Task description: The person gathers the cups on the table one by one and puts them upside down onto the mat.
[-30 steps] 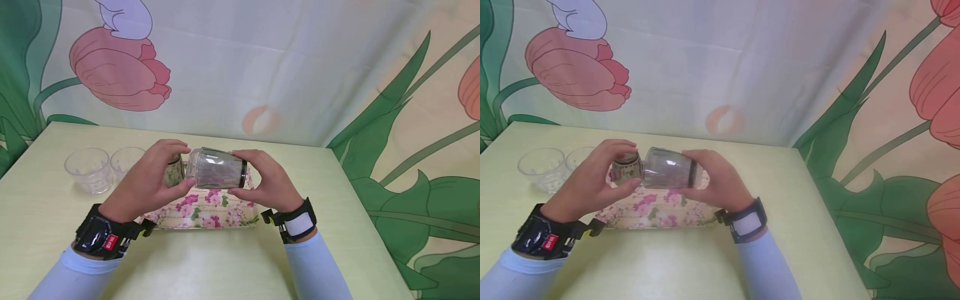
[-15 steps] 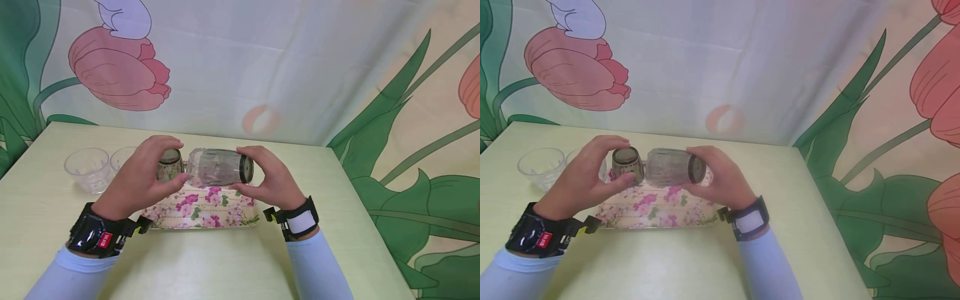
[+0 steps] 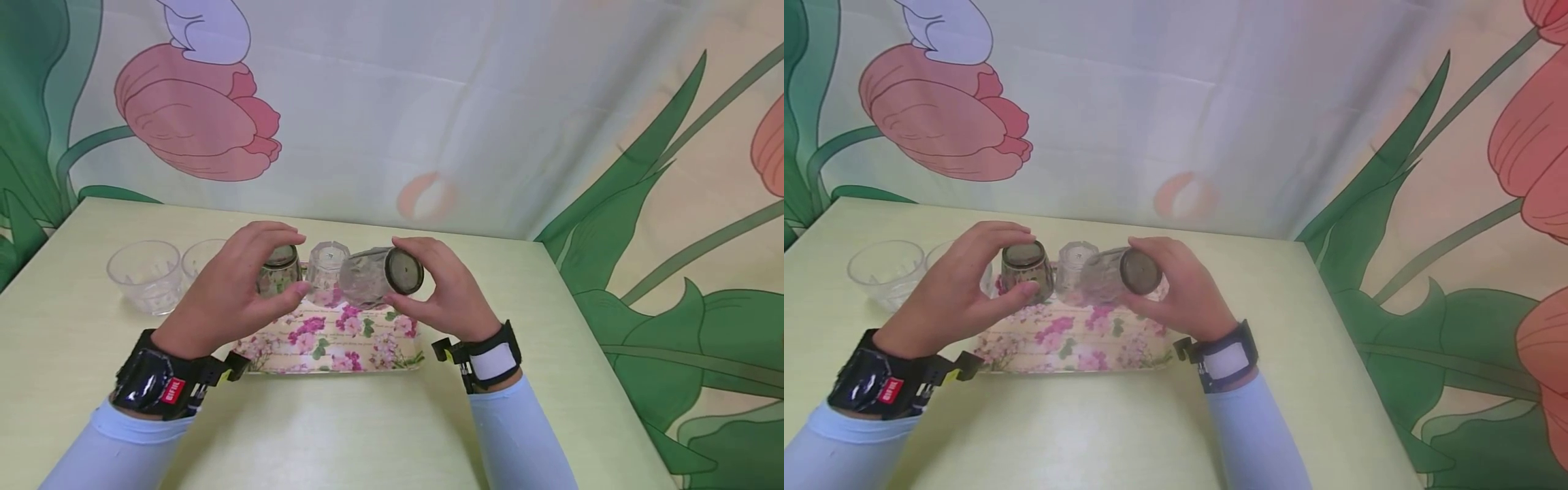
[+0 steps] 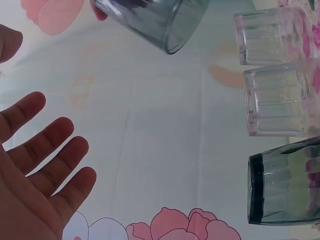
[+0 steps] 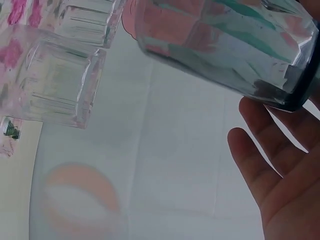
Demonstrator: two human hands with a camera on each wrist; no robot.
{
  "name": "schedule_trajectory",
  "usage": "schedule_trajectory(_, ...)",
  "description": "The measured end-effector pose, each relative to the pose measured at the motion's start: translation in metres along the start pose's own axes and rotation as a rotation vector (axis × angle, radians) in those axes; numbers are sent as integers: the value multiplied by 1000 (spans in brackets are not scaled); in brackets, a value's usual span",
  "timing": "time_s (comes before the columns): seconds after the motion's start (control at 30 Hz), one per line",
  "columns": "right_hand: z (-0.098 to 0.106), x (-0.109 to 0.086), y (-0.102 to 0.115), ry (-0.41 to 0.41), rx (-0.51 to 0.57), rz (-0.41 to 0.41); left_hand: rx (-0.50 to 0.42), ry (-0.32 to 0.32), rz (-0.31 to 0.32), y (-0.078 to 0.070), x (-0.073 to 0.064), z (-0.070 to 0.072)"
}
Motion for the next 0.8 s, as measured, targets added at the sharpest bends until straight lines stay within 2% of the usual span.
schedule_trajectory(0.2,-4,0,-5,31,-8,-39,-2,-7,-17,-1,1,-2)
schedule_trajectory(0.8,-26,-1,-21,175,-27,-167,-10,18,-4,0,0,-4)
Point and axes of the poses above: each hand's wrist, its own x-axis towards the middle knuckle, its own z-axis out of the back of the hand, y = z × x, the point moved 7 cm from there along x, towards the middle knuckle, and after that the axes turned 8 degrees about -z, right-handed, at the moved point
